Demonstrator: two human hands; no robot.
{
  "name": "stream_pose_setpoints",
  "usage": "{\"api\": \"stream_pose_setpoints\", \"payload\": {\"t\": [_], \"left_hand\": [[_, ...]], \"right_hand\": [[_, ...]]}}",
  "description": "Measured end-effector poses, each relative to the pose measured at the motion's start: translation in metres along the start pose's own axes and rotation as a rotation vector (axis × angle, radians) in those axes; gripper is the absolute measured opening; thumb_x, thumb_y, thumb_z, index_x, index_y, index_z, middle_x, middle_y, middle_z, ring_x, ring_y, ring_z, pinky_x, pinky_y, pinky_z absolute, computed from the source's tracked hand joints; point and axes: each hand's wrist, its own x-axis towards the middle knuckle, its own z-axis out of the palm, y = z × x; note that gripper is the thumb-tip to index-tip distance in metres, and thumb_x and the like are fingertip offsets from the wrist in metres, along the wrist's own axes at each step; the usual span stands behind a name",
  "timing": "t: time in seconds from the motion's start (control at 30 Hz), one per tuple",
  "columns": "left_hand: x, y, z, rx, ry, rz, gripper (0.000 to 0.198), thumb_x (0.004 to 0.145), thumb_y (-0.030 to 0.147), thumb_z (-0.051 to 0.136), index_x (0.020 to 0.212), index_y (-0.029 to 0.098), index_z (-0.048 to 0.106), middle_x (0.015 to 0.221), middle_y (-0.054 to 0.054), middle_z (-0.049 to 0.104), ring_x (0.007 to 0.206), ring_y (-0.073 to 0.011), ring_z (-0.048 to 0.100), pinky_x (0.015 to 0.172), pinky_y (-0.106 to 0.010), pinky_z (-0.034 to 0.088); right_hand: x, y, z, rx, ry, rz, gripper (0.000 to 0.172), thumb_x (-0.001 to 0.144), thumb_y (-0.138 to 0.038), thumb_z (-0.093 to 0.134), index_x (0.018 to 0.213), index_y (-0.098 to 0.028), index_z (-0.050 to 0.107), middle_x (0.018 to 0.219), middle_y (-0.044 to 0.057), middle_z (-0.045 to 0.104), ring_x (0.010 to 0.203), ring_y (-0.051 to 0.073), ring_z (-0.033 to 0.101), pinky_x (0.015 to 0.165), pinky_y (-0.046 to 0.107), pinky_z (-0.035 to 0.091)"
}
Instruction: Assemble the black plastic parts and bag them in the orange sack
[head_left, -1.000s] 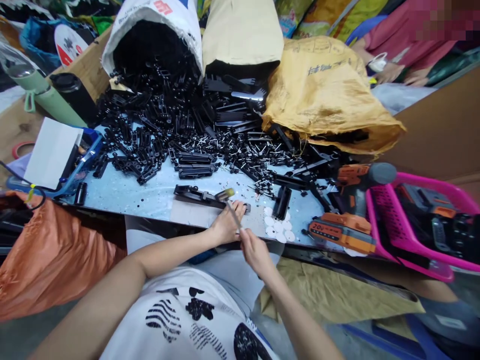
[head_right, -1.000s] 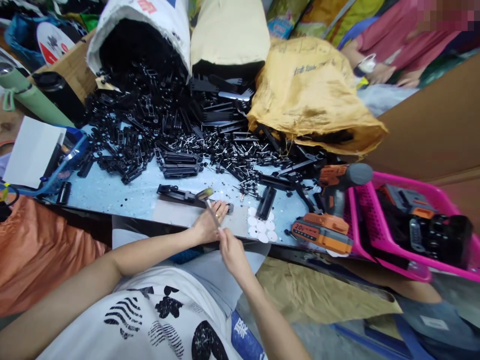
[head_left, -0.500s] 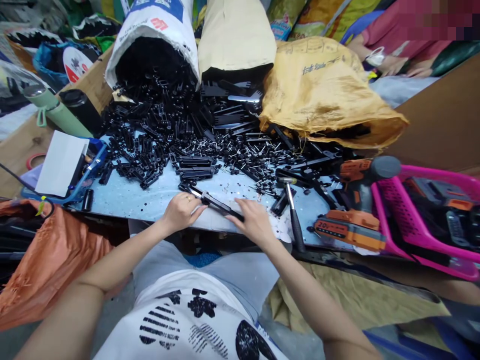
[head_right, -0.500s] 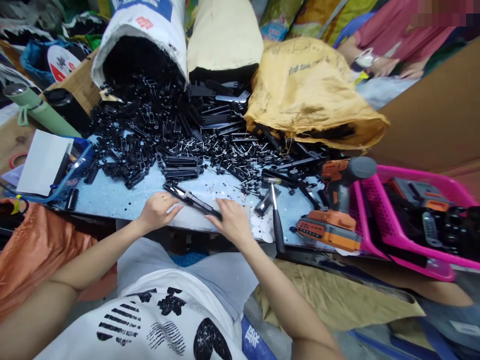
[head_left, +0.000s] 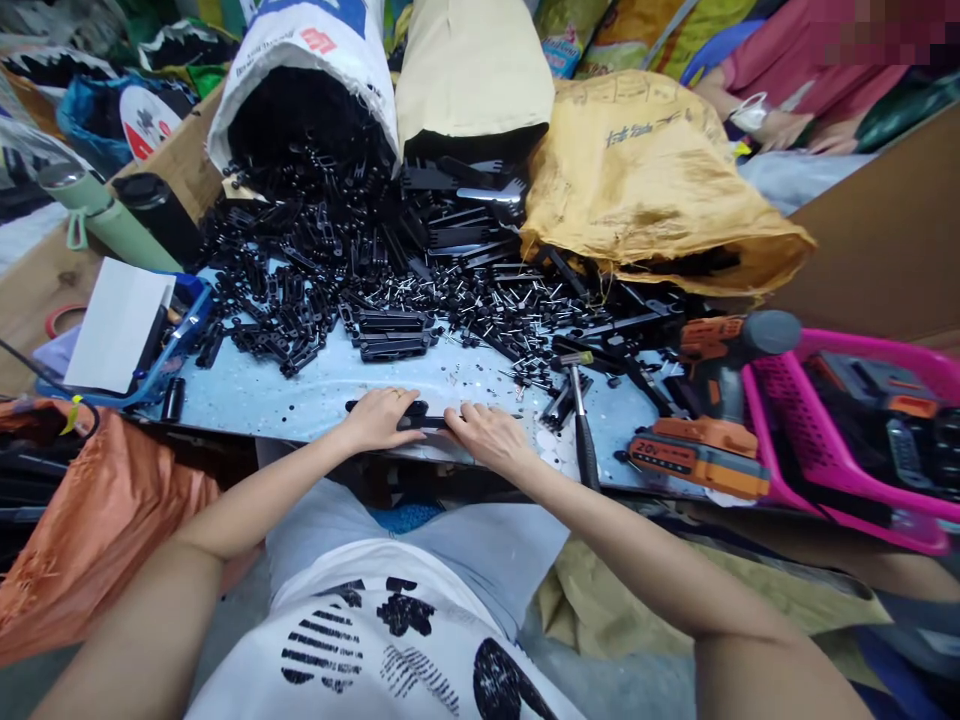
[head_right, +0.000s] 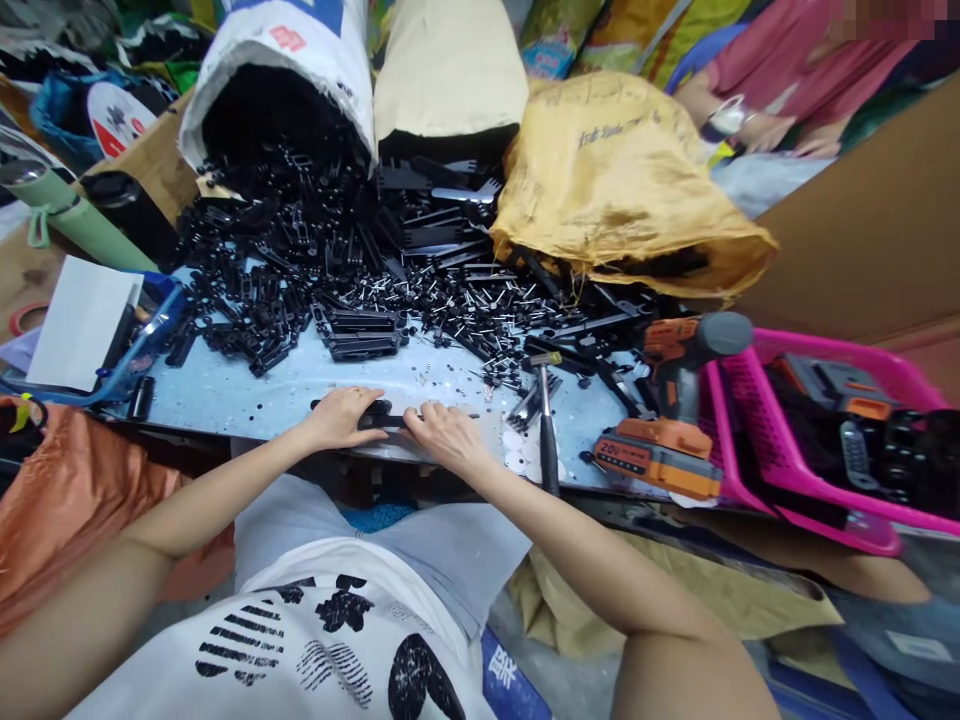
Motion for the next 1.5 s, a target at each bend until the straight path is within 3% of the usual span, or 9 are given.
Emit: {"api": "stream_pose_setpoints", "payload": {"t": [0.23, 0.4, 0.73, 1.0, 1.1, 1.17, 1.27, 1.37, 1.5], "left_hand": [[0.008, -0.001, 0.015, 0.016, 0.128, -0.005, 0.058, 0.074, 0.068, 0.050, 0.099, 0.016, 0.057, 0.086, -0.008, 0.065, 0.077, -0.0232, 0.064, 0.063, -0.030, 0.044], [0.006, -0.001, 0.016, 0.023, 0.151, -0.049, 0.050, 0.080, 0.058, 0.051, 0.105, 0.015, 0.054, 0.092, -0.009, 0.065, 0.080, -0.0230, 0.064, 0.062, -0.030, 0.044], [0.010, -0.004, 0.013, -0.008, 0.162, -0.066, 0.056, 0.078, 0.067, 0.047, 0.099, 0.016, 0.056, 0.088, -0.008, 0.066, 0.076, -0.0219, 0.064, 0.061, -0.029, 0.043], [0.015, 0.004, 0.005, -0.005, -0.028, -0.074, 0.065, 0.073, 0.075, 0.045, 0.097, 0.016, 0.057, 0.085, -0.009, 0.065, 0.080, -0.0244, 0.063, 0.066, -0.032, 0.045], [0.040, 0.014, -0.001, -0.030, -0.035, 0.015, 0.066, 0.076, 0.070, 0.048, 0.112, 0.015, 0.053, 0.108, -0.012, 0.061, 0.101, -0.0269, 0.056, 0.081, -0.035, 0.044], [0.072, 0.018, 0.001, -0.024, 0.010, 0.090, 0.052, 0.084, 0.052, 0.051, 0.122, 0.016, 0.048, 0.121, -0.013, 0.054, 0.112, -0.0267, 0.050, 0.088, -0.037, 0.041], [0.132, 0.019, 0.012, 0.030, 0.010, 0.083, 0.026, 0.088, 0.018, 0.044, 0.111, 0.014, 0.055, 0.109, -0.013, 0.059, 0.104, -0.0251, 0.052, 0.083, -0.036, 0.041], [0.181, 0.019, 0.027, 0.059, -0.024, 0.026, 0.025, 0.083, 0.003, 0.040, 0.096, 0.007, 0.061, 0.101, -0.017, 0.061, 0.097, -0.0253, 0.055, 0.078, -0.035, 0.041], [0.194, 0.018, 0.024, 0.055, -0.012, -0.009, 0.026, 0.083, 0.000, 0.038, 0.091, 0.005, 0.062, 0.097, -0.018, 0.061, 0.090, -0.0240, 0.058, 0.074, -0.034, 0.043]], "right_hand": [[0.019, 0.029, -0.008, -0.022, 0.019, -0.283, 0.034, 0.099, -0.037, 0.026, 0.101, -0.017, 0.054, 0.082, 0.008, 0.061, 0.068, 0.015, 0.054, 0.058, 0.029, 0.021], [0.018, 0.019, -0.009, -0.046, 0.020, -0.122, 0.032, 0.099, -0.032, 0.024, 0.108, -0.016, 0.050, 0.082, 0.009, 0.061, 0.069, 0.016, 0.054, 0.058, 0.029, 0.020], [0.029, 0.035, -0.010, -0.110, 0.066, -0.262, 0.030, 0.099, -0.032, 0.024, 0.105, -0.017, 0.050, 0.081, 0.007, 0.060, 0.067, 0.014, 0.052, 0.057, 0.029, 0.017], [0.021, 0.041, 0.014, 0.004, 0.176, -0.245, 0.040, 0.098, -0.043, 0.027, 0.093, -0.017, 0.057, 0.073, 0.005, 0.058, 0.065, 0.013, 0.049, 0.059, 0.028, 0.021], [0.004, 0.040, 0.037, 0.111, 0.209, -0.166, 0.040, 0.095, -0.046, 0.033, 0.089, -0.016, 0.059, 0.082, 0.007, 0.061, 0.075, 0.015, 0.051, 0.064, 0.027, 0.027], [-0.009, 0.036, 0.052, 0.168, 0.237, -0.112, 0.037, 0.094, -0.045, 0.037, 0.093, -0.016, 0.060, 0.092, 0.009, 0.062, 0.082, 0.017, 0.052, 0.069, 0.028, 0.031], [-0.027, 0.027, 0.064, 0.246, 0.239, -0.033, 0.035, 0.093, -0.043, 0.041, 0.099, -0.015, 0.061, 0.096, 0.010, 0.064, 0.086, 0.018, 0.053, 0.075, 0.030, 0.034], [-0.034, 0.029, 0.062, 0.293, 0.232, 0.077, 0.034, 0.093, -0.040, 0.040, 0.104, -0.016, 0.060, 0.099, 0.010, 0.064, 0.090, 0.019, 0.053, 0.077, 0.031, 0.035], [-0.027, 0.061, 0.057, 0.250, 0.303, 0.440, 0.033, 0.095, -0.032, 0.035, 0.110, -0.014, 0.057, 0.102, 0.012, 0.062, 0.095, 0.023, 0.050, 0.079, 0.032, 0.035]]}}
